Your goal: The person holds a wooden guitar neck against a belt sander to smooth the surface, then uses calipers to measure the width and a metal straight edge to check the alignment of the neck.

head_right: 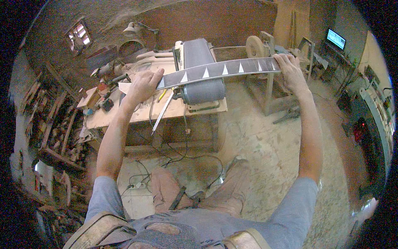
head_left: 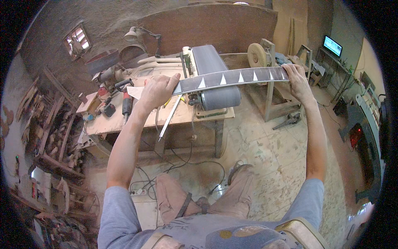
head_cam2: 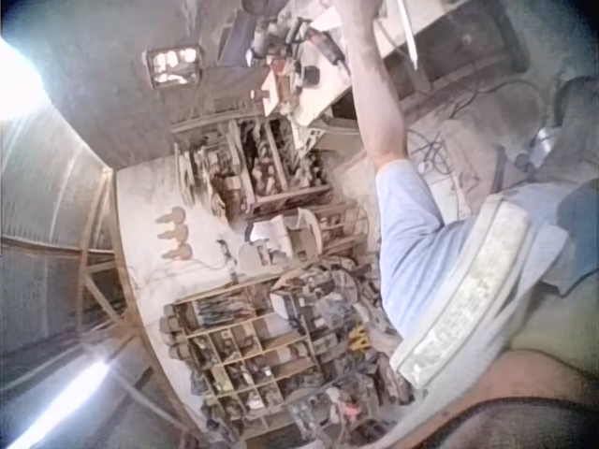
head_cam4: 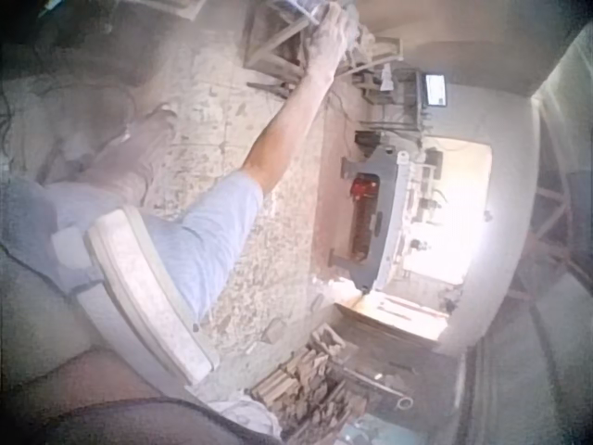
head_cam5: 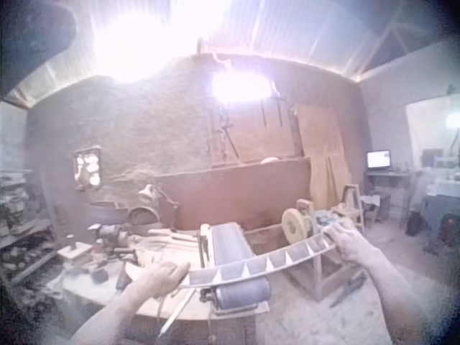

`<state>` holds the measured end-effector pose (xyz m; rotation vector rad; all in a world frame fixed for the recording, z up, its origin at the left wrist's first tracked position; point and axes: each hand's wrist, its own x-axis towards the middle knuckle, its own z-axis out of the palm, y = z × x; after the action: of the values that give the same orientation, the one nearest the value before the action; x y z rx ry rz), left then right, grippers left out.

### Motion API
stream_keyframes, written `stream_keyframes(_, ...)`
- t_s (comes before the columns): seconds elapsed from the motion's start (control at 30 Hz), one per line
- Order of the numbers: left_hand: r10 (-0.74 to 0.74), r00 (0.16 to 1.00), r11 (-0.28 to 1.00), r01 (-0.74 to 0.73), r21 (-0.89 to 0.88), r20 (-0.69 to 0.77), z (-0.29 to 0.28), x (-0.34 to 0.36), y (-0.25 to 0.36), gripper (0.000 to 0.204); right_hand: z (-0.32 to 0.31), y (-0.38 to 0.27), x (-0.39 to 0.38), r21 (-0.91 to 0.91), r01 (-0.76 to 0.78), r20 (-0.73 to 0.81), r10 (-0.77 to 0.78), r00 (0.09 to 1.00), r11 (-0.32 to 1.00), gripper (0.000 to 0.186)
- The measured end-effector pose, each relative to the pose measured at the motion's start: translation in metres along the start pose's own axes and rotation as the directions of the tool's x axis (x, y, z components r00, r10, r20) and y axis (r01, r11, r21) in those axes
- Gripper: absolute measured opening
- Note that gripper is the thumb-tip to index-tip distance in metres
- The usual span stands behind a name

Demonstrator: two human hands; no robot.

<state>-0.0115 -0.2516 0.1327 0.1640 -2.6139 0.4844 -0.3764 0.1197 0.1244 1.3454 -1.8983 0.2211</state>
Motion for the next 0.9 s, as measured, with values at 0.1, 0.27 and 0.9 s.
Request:
stream_keyframes(0.1,-0.033,0.996,0.999,0.032,-0.018,-0.085,0.001,-0.001,-0.001,0.026,0.012,0.001,-0.001,-0.062,-0.005,-0.088,-0.001,0.996,0.998,0.067)
stream_keyframes(0.27,0.006,0.957,0.999,0.004,0.036,-0.290,-0.013,0.001,0.015,0.038,0.021,0.008,-0.007,-0.229,-0.025,-0.238,-0.031,0.971,0.973,0.057)
stream_keyframes(0.9,-0.013,0.998,0.975,0.027,-0.218,0.068,-0.003,0.000,0.003,0.031,-0.014,0.015,-0.010,-0.030,-0.035,0.030,0.036,0.999,0.999,0.058)
